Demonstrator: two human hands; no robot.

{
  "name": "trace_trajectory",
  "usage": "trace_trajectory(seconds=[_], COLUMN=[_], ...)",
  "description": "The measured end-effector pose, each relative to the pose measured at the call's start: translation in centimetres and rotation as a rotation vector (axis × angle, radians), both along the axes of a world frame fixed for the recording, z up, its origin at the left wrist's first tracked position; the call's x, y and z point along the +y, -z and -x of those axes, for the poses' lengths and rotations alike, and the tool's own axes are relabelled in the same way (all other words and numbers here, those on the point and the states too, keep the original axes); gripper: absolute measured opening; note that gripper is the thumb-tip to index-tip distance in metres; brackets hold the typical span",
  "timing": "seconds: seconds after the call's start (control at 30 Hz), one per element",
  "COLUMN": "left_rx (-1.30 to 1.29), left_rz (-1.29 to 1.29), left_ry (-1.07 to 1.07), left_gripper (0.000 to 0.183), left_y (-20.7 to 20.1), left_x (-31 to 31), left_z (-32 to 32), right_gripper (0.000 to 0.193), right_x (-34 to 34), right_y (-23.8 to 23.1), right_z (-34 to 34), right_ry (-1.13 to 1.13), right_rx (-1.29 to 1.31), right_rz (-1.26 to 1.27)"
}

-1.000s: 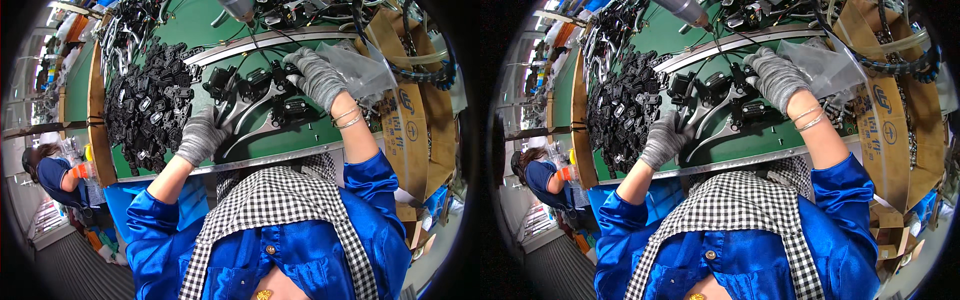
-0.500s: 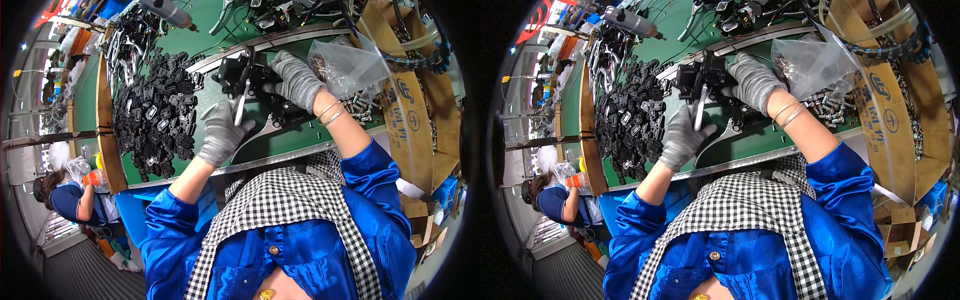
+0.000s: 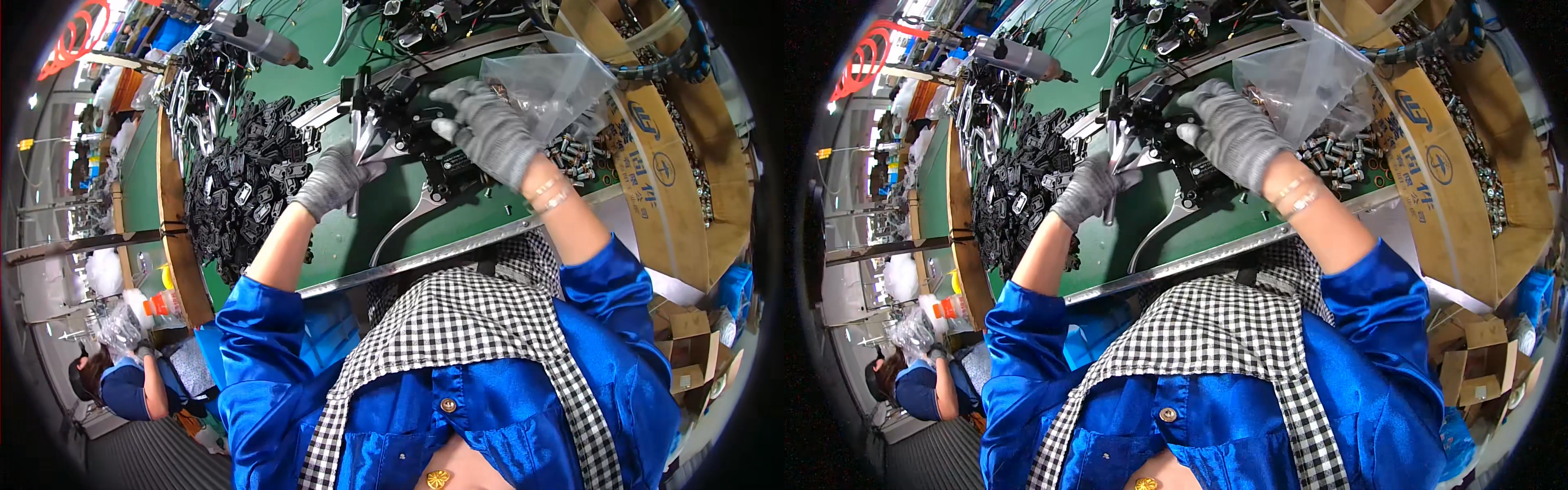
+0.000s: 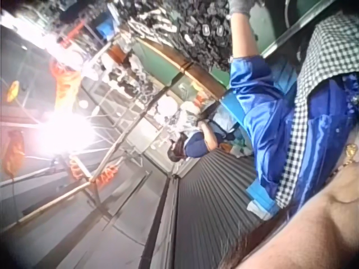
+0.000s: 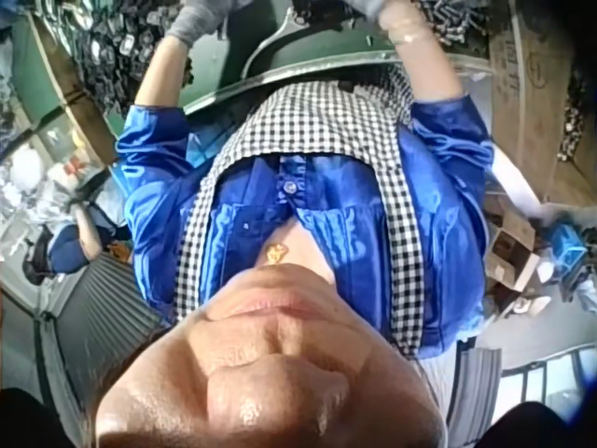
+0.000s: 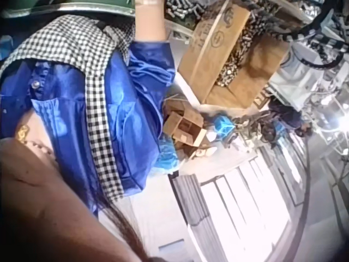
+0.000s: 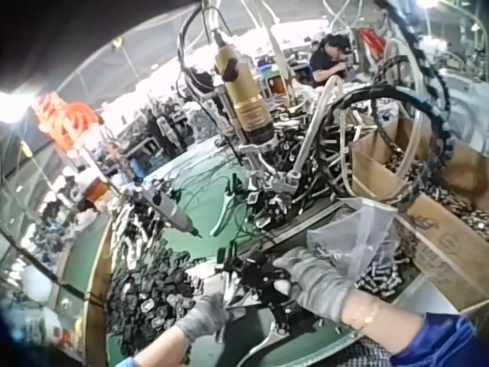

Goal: Assembling small mechanical components using a specialized pressing tool at a manufacturing workstation.

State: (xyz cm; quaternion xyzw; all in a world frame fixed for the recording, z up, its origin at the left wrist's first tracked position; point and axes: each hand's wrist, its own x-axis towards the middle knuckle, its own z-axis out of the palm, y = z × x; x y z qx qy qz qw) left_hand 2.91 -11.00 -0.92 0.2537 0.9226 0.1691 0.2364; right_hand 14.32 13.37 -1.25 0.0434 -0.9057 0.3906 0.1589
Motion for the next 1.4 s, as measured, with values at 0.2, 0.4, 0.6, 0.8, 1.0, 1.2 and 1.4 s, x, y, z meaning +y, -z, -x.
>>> trace_trajectory(seconds=[0.2, 0.4, 0.6, 0.8, 1.0, 1.2, 1.4], left_rx=[-0.615, -0.166, -0.506, -0.295, -0.003, 0.069, 0.079], left_rz=[-0.547, -0.48, -0.465, -0.504, -0.774, -1.061, -1.168], left_ry=[-0.391, -0.084, -0.146, -0.135, -0.291, -0.362, -0.092], left_gripper=[0.035, 0.04, 0.032, 0.038, 0.044, 0.023, 0.044], left_y=[-2.7, -2.5, -2.4, -1.7, -3.2, -7.9, -9.6], left_x=[-2.2, -2.1, -1.7, -1.1, -4.6, 0.0, 3.0], left_z=[-5.6, -10.3, -8.5, -9.6, -10.6, -11.6, -8.3], right_gripper=[0.044, 0.028, 0.033, 0.033, 0.025, 0.022, 0.023], right_x=[1.5, -0.2, -2.1, -2.8, 3.8, 12.8, 23.0], right_y=[-0.5, 1.1, -1.0, -3.0, -7.7, -18.3, -16.9], right_z=[-4.8, -3.0, -2.3, -1.8, -15.0, -26.5, -26.5], right_ry=[-0.067, 0.021, 0.067, 0.061, 0.069, 0.459, 0.626], right_rx=[-0.262, -0.119, -0.068, -0.141, -0.002, 0.017, -0.238], right_rz=[-0.254, -0.361, -0.098, 0.098, 0.19, 0.209, -0.541])
